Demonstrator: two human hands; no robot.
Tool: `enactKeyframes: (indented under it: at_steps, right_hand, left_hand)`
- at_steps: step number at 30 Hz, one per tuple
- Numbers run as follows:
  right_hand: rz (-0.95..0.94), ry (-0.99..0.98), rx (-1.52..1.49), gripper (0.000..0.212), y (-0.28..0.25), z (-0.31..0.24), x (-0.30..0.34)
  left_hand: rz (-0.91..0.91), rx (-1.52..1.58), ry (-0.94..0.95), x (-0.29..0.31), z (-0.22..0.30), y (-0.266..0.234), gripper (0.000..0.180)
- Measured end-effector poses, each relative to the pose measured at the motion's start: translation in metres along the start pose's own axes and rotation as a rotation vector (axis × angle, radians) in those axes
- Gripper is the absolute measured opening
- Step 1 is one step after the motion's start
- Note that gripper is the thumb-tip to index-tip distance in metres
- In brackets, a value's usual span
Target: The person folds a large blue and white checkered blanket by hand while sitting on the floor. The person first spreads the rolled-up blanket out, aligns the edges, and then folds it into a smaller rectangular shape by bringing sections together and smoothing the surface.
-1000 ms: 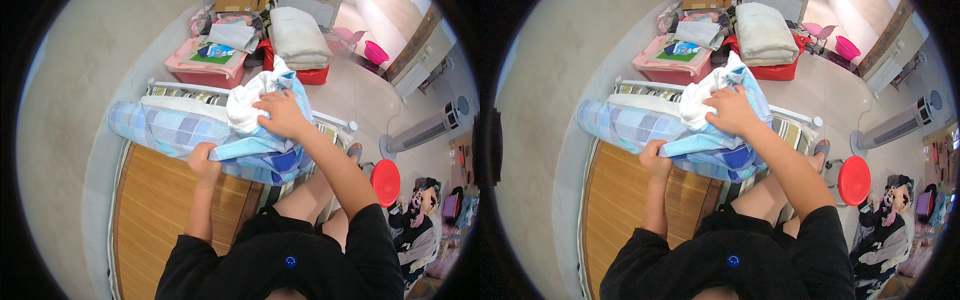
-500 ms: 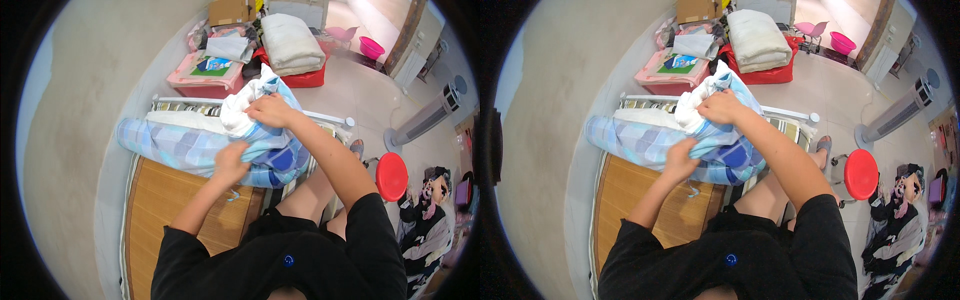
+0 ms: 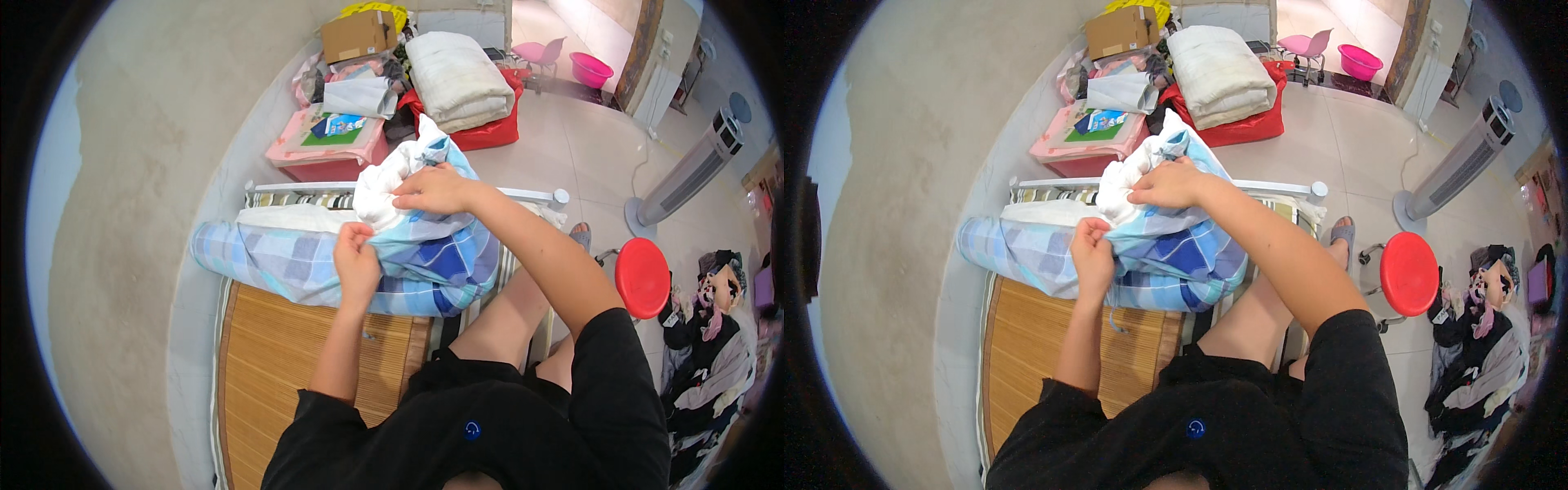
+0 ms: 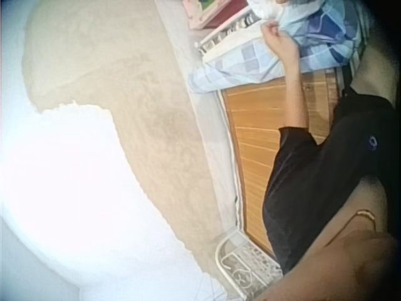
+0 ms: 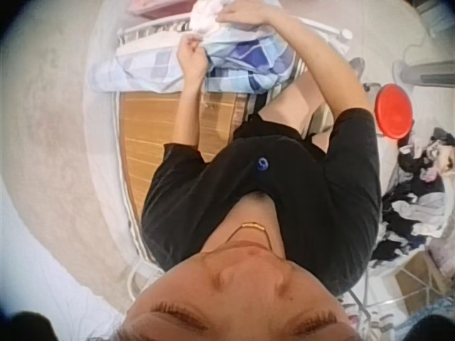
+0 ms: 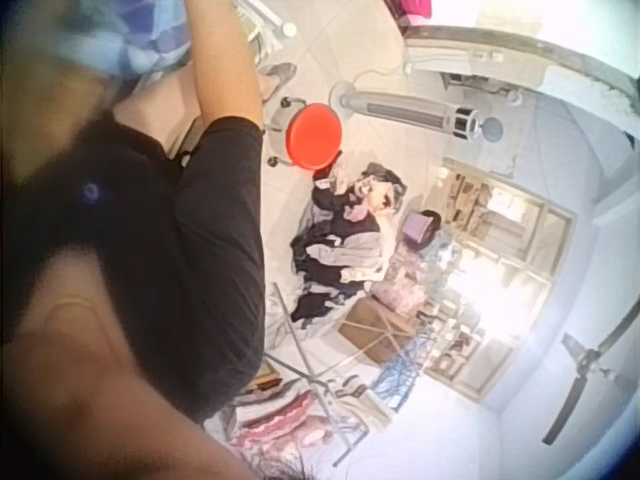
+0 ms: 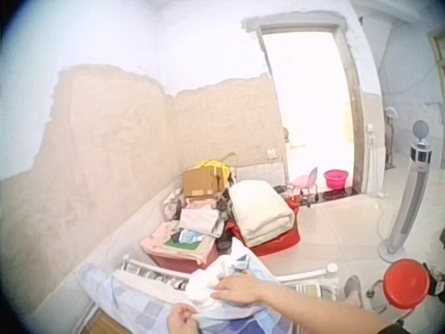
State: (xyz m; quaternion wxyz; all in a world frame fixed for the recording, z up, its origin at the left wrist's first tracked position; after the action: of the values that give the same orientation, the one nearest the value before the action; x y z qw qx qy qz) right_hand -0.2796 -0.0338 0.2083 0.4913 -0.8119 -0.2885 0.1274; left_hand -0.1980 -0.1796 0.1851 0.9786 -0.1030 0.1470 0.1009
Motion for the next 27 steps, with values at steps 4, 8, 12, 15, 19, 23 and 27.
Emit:
enactKeyframes:
  at_steps: [4,8,12,15,19,23,27]
  right_hand:
    - [-0.031,0.045,-0.068,0.055,0.000,0.022,-0.005]
    - [-0.013,0.079,-0.065,0.048,-0.003,0.019,-0.008]
    - [0.028,0.053,-0.020,0.049,-0.009,0.010,0.000]
    - [0.012,0.070,-0.054,0.049,-0.010,0.021,0.003]
    - [0.043,0.050,-0.037,0.049,-0.012,0.011,0.003]
    - [0.033,0.071,-0.108,0.049,-0.012,0.026,0.002]
    - [0.045,0.094,-0.088,0.049,-0.013,0.023,-0.001]
  left_hand:
    - [-0.262,-0.366,0.128,0.050,0.033,0.072,0.034]
    - [-0.428,-0.781,0.174,0.075,-0.002,0.118,0.042]
    - [-0.005,-0.552,0.598,0.066,0.020,0.082,0.020]
    - [-0.064,-0.263,0.041,0.036,-0.018,0.061,0.023]
    - [-0.293,0.169,-0.021,0.018,-0.017,0.067,0.039]
    - [-0.512,-0.401,0.171,0.040,0.020,0.083,0.055]
    - [-0.356,-0.907,0.079,0.022,-0.008,0.063,0.029]
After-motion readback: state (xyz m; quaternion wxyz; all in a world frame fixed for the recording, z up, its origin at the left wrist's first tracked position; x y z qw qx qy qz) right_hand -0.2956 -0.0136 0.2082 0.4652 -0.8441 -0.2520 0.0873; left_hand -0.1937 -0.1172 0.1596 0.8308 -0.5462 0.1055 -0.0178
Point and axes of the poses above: each hand's wrist, its own x-axis away from the middle knuckle, its own y-axis out of the palm, z = x × y, the point moved 10 cm from there along -x, towards the middle knuckle, and after that the axes turned 4 degrees about y, right-handed, at the moved point
